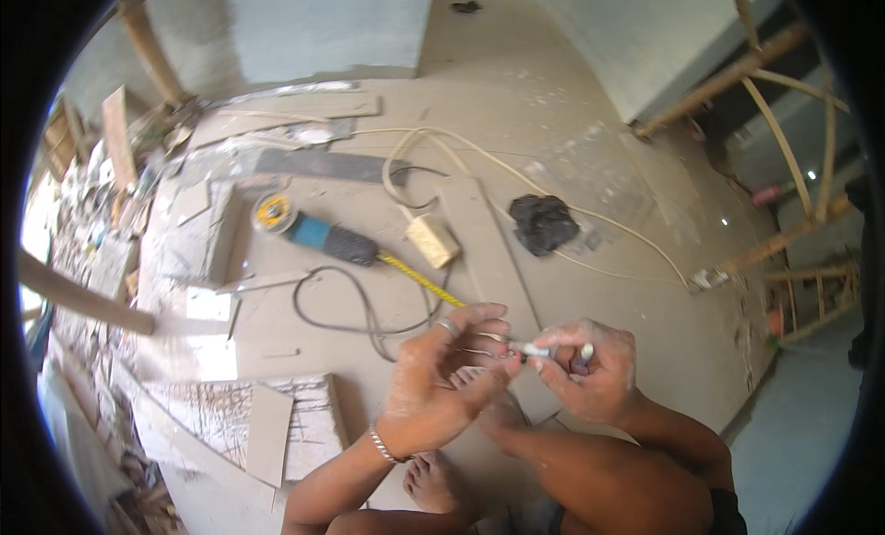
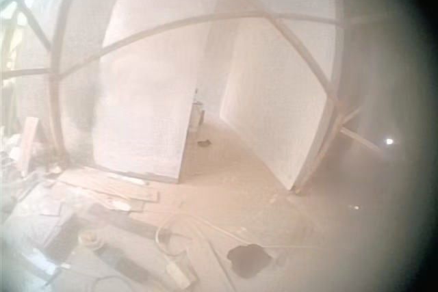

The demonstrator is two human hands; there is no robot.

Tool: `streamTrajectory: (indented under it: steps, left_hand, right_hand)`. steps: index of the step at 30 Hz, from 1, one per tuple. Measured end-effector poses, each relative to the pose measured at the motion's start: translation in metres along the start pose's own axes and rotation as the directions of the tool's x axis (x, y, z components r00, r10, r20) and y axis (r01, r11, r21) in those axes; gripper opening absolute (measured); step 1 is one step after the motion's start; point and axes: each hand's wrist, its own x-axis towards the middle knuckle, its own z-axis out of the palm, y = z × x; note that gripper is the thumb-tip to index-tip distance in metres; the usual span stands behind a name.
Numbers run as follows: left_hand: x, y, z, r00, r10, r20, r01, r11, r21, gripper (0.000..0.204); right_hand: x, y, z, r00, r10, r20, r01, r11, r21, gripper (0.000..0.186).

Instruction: The person uses an angle grinder to cut small rectangular tiles on the floor. They measure and mark the tiles with a tape measure and pen, then cut along the marked lines. The person handles the tiles and tools directly with their hands.

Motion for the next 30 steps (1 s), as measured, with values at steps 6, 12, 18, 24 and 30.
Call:
streamTrajectory:
  steps: [6,12,18,24,30]
  left_hand:
    - [-0.031,-0.021,-0.026,0.994,0.08,-0.077,-0.099,0.958,-0.27,0.034]
    - [-0.046,-0.03,-0.043,0.965,0.119,-0.233,-0.179,0.95,-0.255,0.021]
    - [-0.048,-0.031,-0.044,0.957,0.08,-0.279,-0.159,0.948,-0.274,0.016]
    - [-0.043,-0.044,-0.041,0.96,0.137,-0.245,-0.234,0.871,-0.431,0.018]
    - [-0.041,-0.045,-0.039,0.98,0.115,-0.16,-0.18,0.849,-0.497,0.019]
  right_hand:
    - [0.025,-0.013,0.036,0.961,-0.248,0.12,0.235,0.965,0.115,0.035]
    - [0.048,-0.019,0.06,0.969,-0.17,0.178,0.095,0.925,0.367,0.02]
    - [0.082,-0.033,0.058,0.985,-0.072,0.157,-0.133,0.265,0.955,0.047]
    - [0.077,-0.039,0.063,0.97,0.073,0.232,-0.239,0.107,0.965,0.054]
    - [0.076,-0.034,0.066,0.967,0.026,0.255,-0.256,0.112,0.96,0.055]
